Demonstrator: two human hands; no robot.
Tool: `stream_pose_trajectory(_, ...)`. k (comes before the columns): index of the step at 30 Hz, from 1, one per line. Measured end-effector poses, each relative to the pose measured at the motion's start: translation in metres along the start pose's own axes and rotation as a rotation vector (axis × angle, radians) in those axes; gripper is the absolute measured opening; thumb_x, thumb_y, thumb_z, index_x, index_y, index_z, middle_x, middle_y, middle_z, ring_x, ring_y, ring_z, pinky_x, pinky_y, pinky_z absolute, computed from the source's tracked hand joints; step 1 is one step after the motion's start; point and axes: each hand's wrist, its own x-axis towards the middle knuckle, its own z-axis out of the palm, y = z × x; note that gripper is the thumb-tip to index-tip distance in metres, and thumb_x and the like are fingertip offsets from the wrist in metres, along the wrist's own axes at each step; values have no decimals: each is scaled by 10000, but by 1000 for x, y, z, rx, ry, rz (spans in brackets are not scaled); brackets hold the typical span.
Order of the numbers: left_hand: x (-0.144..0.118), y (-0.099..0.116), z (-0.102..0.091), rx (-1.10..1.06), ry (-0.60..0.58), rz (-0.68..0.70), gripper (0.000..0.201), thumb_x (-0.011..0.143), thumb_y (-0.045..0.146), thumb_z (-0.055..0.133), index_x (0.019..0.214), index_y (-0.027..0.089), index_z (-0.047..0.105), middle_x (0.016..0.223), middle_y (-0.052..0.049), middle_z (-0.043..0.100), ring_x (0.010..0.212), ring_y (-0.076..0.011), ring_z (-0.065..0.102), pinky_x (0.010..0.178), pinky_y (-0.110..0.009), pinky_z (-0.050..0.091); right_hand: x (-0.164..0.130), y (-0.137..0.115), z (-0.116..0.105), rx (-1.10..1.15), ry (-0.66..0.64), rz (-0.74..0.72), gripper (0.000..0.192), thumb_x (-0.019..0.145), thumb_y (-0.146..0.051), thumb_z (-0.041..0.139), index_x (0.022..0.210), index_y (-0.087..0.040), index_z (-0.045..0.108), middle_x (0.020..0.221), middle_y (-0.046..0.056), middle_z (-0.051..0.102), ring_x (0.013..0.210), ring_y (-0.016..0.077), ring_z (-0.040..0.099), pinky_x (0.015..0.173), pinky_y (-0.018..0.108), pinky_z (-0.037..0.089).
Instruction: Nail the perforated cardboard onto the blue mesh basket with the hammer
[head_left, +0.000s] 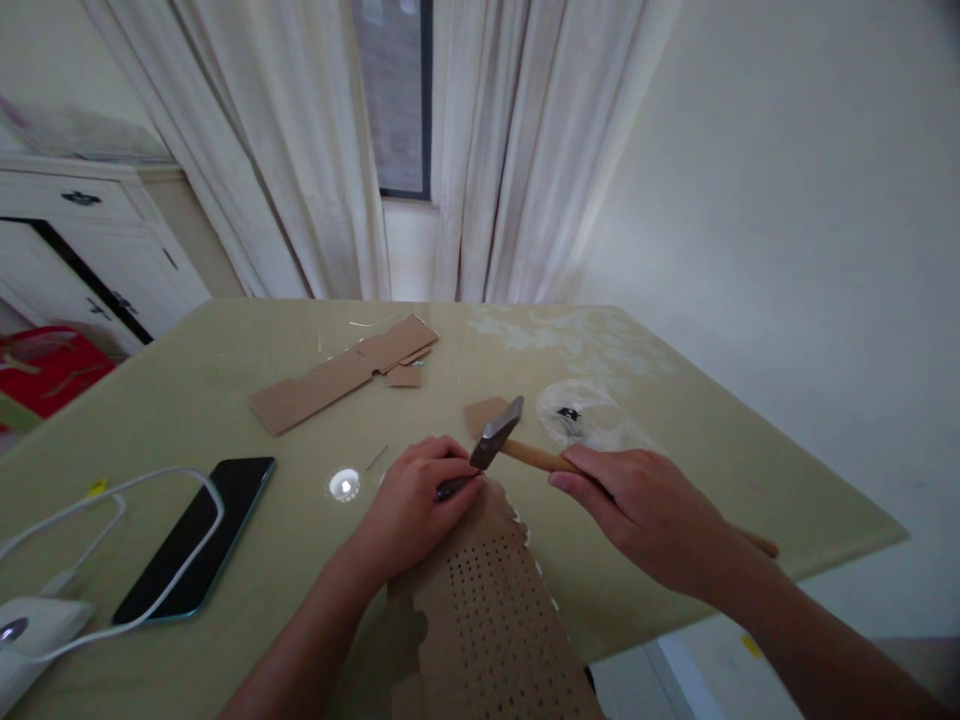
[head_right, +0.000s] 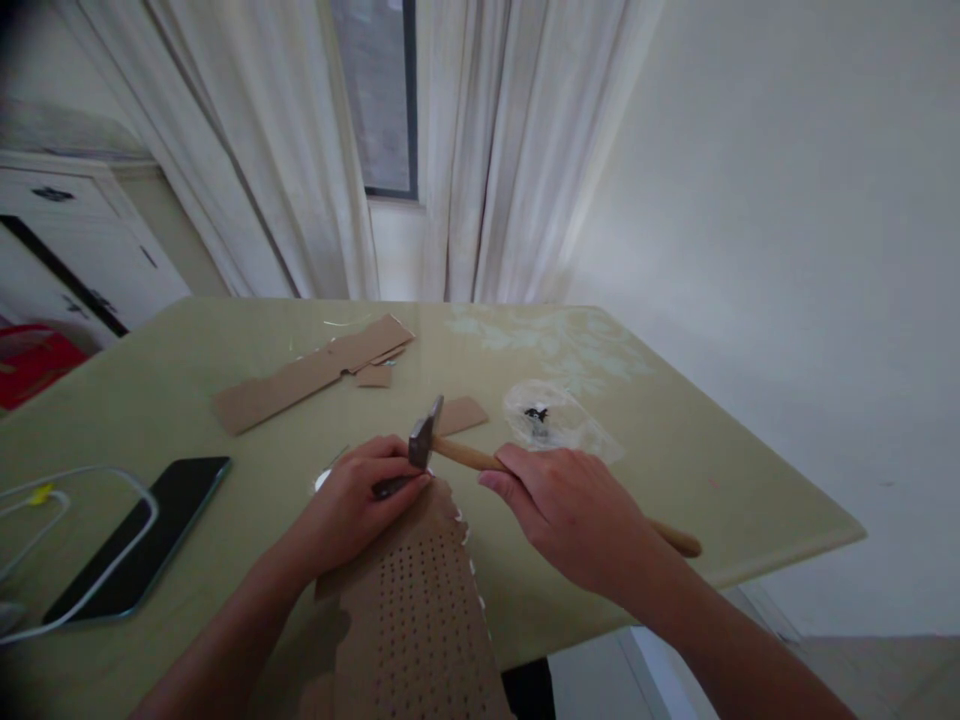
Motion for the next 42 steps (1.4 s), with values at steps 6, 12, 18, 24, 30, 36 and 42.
stream_pose_trajectory(6,0,0,0,-14,0,6,193,1043,295,676,973,251,851,1036,-54,802,958,-229,738,879,-383,557,-2,2,-1,39,52,-3,491,1176,-553,409,934,-238,696,777,36,749,662,195,665,639,356,334)
stream_pose_trajectory(12,1,1,-2,-72,-17,-15,187,1025,255,689,928,241,848,1011,-44,798,920,-209,737,851,-356,543,-2,2,2,-20,-20,5,497,1183,-547,386,933,-235,682,768,34,738,663,203,661,641,351,310)
stream_pose_trajectory(18,1,0,-1,-83,-17,-23,190,1021,249,690,926,239,854,993,-35,786,890,-195,729,835,-341,531,-3,-2,1,20,-2,19,521,1182,-568,373,886,-236,645,715,17,695,630,192,638,632,351,301)
stream_pose_trajectory(24,1,0,0,-88,-17,-32,182,1011,255,695,923,243,854,997,-33,782,901,-196,726,848,-338,521,-4,-4,-2,-13,4,25,535,1182,-583,353,929,-232,668,757,31,723,647,202,654,635,354,289)
stream_pose_trajectory(30,2,1,-1,-88,-40,-59,200,1017,286,683,919,240,851,1004,-35,776,903,-197,719,840,-334,511,-5,-4,1,30,-17,52,551,1180,-594,347,901,-230,652,731,19,696,645,194,644,637,344,300)
stream_pose_trajectory(36,1,-1,0,-88,-43,-60,190,1014,298,680,912,233,827,1006,-36,765,904,-196,712,835,-328,502,-6,-4,1,12,4,40,567,1180,-611,313,934,-231,654,760,27,710,669,203,659,649,345,303)
stream_pose_trajectory(42,1,0,1,-74,-39,-73,175,999,271,680,899,226,816,999,-42,762,902,-202,707,828,-327,494,-6,-6,2,-8,-23,43,562,1182,-606,313,905,-236,634,738,22,696,663,209,663,645,354,286)
